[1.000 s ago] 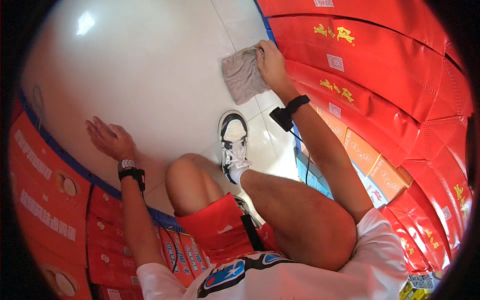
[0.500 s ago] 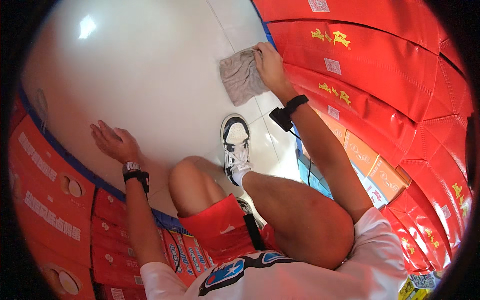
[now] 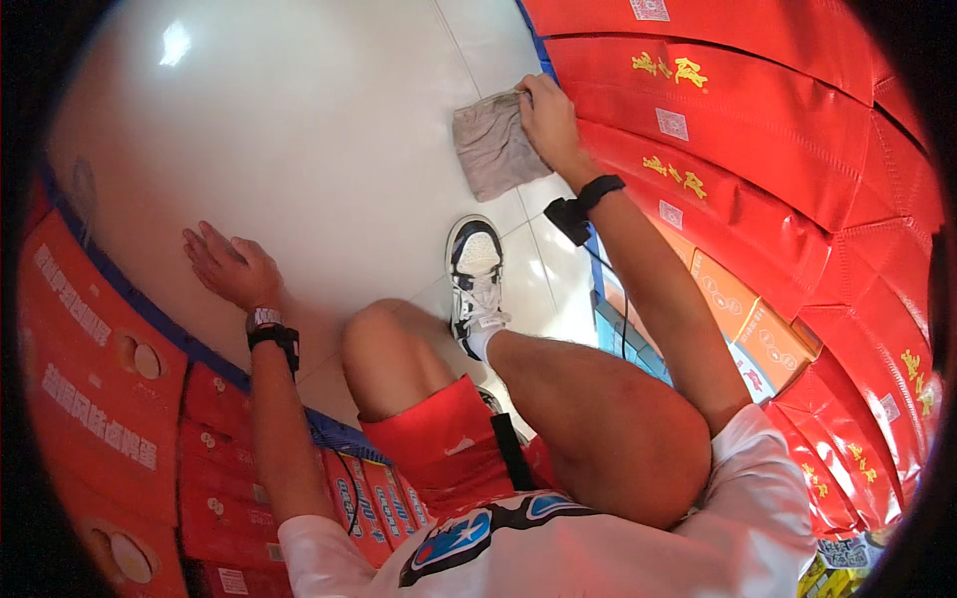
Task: The person cleans the floor and the edges of product shelves using a cloth, then wipes down a vertical white pipe and several shelf surfaces in a storage area.
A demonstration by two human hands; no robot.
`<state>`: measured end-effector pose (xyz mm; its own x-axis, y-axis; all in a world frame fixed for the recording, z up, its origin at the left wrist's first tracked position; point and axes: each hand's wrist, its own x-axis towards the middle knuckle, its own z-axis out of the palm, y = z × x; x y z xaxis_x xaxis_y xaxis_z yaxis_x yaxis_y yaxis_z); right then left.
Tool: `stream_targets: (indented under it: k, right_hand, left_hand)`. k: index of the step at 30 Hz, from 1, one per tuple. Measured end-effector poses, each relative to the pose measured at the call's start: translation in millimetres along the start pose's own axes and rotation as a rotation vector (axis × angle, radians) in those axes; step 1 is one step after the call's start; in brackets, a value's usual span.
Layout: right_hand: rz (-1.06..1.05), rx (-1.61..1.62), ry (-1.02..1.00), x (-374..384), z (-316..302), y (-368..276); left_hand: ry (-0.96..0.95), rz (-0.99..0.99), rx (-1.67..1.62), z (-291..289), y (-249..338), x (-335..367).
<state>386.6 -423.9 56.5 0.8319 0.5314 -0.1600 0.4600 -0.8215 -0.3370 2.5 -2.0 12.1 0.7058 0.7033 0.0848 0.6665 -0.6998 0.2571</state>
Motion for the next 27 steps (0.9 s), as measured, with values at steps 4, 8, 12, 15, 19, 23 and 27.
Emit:
stream_targets:
  k: [4,8,12,15,19,23,27]
  right_hand:
    - [-0.037,-0.044,0.079,40.8,-1.9,-0.9]
    - [0.002,-0.019,0.047,9.8,8.1,3.2]
    - [0.072,0.028,-0.014,2.4,-1.9,-11.8]
    - [0.040,-0.025,0.034,25.6,-2.3,-12.5]
    - [0.034,0.018,0.082,24.7,1.9,-4.5]
    - [0.014,0.049,-0.017,8.5,1.3,-8.9]
    - [-0.030,-0.017,0.042,50.8,-3.1,-5.7]
  left_hand:
    - [0.021,0.008,-0.053,-2.1,9.3,-1.4]
    - [0.006,-0.033,-0.056,-3.9,4.9,-1.7]
    - [-0.014,-0.038,-0.037,-3.6,6.0,-4.4]
    - [-0.022,-0.029,-0.002,-3.5,4.7,-4.3]
    - [-0.002,0.003,-0.059,-4.1,6.0,-3.5]
    - [-0.013,-0.035,-0.014,-6.2,8.7,-5.1]
    - [-0.005,-0.007,-0.038,-2.9,17.0,-1.0]
